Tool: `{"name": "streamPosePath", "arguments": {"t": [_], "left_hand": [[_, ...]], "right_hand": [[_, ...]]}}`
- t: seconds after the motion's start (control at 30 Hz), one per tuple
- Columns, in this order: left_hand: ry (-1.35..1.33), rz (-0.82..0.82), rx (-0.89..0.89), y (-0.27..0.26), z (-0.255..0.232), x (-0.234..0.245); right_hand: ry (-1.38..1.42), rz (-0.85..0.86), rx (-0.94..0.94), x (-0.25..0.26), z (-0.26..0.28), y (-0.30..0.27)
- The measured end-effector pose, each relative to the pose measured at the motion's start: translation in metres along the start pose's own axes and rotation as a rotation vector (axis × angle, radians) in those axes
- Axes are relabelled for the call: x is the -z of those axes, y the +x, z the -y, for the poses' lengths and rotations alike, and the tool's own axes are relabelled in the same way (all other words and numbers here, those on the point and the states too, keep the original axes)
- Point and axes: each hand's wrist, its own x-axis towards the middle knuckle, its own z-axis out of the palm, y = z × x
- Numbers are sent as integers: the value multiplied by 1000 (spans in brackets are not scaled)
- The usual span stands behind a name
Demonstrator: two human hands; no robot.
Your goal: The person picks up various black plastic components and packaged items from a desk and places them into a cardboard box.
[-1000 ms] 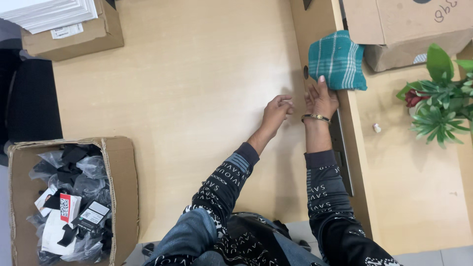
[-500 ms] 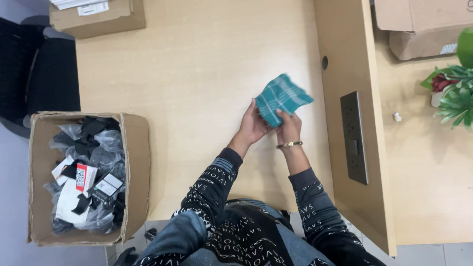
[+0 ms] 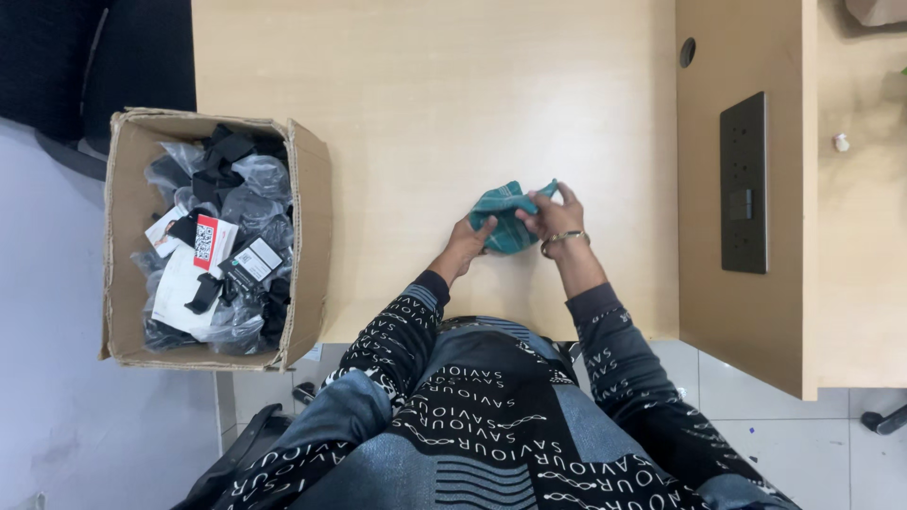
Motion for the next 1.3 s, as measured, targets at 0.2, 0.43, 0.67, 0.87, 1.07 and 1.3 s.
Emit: {"name": "streamPosePath", "arguments": {"t": [0.2, 0.43, 0.67, 0.87, 1.07, 1.3], "left_hand": [[-2, 97, -179, -4, -28, 0], [-652, 232, -12, 32, 1, -2], [-776, -12, 344, 38, 42, 14], [367, -583, 141, -34, 1, 19], [1085, -486, -672, -73, -10, 23], [1295, -290, -401, -66, 0, -7]], "right_hand": [[82, 138, 108, -38, 59, -11], [-227, 269, 269, -46, 24, -48], [-1389, 80, 601, 10, -83, -47], [-1340, 60, 865, 14, -89, -67], [-1538, 219, 1122, -6, -73, -54], [-1862, 410, 845, -6, -72, -2]]}}
